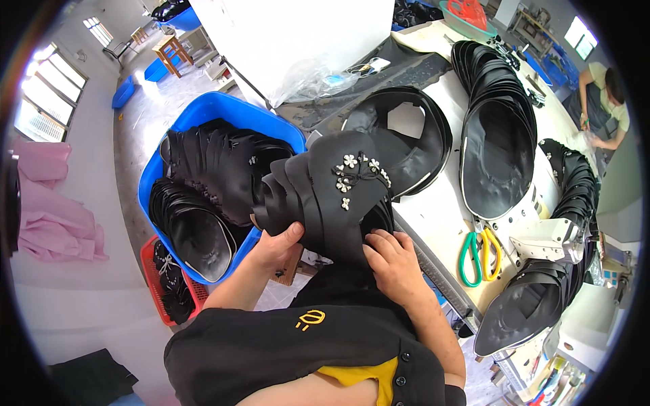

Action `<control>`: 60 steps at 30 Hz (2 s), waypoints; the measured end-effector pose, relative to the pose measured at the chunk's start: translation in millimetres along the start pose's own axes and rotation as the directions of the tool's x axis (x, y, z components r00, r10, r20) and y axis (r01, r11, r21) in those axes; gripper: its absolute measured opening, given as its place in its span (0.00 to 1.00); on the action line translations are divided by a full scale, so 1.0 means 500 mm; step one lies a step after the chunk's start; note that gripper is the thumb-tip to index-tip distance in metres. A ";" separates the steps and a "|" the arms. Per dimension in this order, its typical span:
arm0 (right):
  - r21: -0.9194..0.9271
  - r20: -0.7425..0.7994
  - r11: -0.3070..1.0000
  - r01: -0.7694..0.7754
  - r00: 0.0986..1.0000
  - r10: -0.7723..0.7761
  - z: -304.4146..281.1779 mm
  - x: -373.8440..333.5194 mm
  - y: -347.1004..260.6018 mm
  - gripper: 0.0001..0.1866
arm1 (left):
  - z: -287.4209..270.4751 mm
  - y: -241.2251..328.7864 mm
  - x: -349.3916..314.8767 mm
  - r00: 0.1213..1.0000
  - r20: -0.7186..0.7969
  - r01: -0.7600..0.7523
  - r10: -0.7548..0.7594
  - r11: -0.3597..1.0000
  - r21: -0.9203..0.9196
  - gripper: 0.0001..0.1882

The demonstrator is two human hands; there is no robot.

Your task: The person assembles black shoes by hand in a workshop. They pick up shoe parts, attach decorative white flower embellishments, and place the finished shoes into blue plastic bins.

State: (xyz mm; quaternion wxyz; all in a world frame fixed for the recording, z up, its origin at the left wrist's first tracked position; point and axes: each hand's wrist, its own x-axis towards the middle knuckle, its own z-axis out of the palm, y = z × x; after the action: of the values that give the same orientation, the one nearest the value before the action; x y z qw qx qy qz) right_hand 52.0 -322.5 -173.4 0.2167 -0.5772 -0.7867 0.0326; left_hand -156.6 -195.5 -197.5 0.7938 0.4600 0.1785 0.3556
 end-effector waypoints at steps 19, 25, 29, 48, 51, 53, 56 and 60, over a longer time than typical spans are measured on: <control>0.380 -0.015 0.918 -0.111 0.992 0.126 0.000 -0.019 0.025 0.27 | -0.005 -0.023 -0.003 0.991 0.111 0.089 -0.076 0.990 -0.114 0.27; 0.819 -0.105 0.568 -0.089 0.948 0.300 -0.022 -0.030 0.034 0.16 | 0.019 0.038 -0.004 0.992 0.098 0.031 -0.075 0.920 0.390 0.22; 0.892 -0.107 0.449 -0.050 0.942 0.318 -0.045 -0.040 0.034 0.14 | 0.035 0.100 0.008 0.946 0.291 -0.322 0.145 0.541 0.777 0.18; 0.863 -0.474 0.490 0.123 0.532 0.702 -0.172 -0.449 -0.003 0.20 | 0.067 0.121 -0.028 0.914 0.406 -0.060 0.013 0.993 0.104 0.22; 0.877 -0.479 0.424 0.225 0.458 0.748 -0.165 -0.511 -0.029 0.21 | 0.036 0.126 -0.046 0.973 0.227 -0.018 0.051 0.989 -0.145 0.26; 0.864 -0.501 0.403 0.302 0.436 0.747 -0.177 -0.502 -0.042 0.17 | 0.031 0.147 -0.036 0.966 0.205 -0.092 0.160 0.948 -0.306 0.30; 0.815 -0.574 0.404 0.415 0.486 0.660 -0.190 -0.470 -0.038 0.14 | 0.056 0.181 -0.019 0.960 0.114 -0.161 0.256 0.835 -0.527 0.27; 0.802 -0.586 0.391 0.451 0.468 0.662 -0.198 -0.440 -0.040 0.13 | 0.122 0.217 0.009 0.981 -0.128 -0.194 0.148 0.826 -0.529 0.24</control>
State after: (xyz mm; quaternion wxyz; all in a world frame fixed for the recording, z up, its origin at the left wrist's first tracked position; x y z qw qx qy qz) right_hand 124.1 -551.5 -144.7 0.8565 -0.3419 -0.3452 0.1742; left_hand -159.8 -193.8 -73.1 0.8479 0.2174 0.0617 0.4795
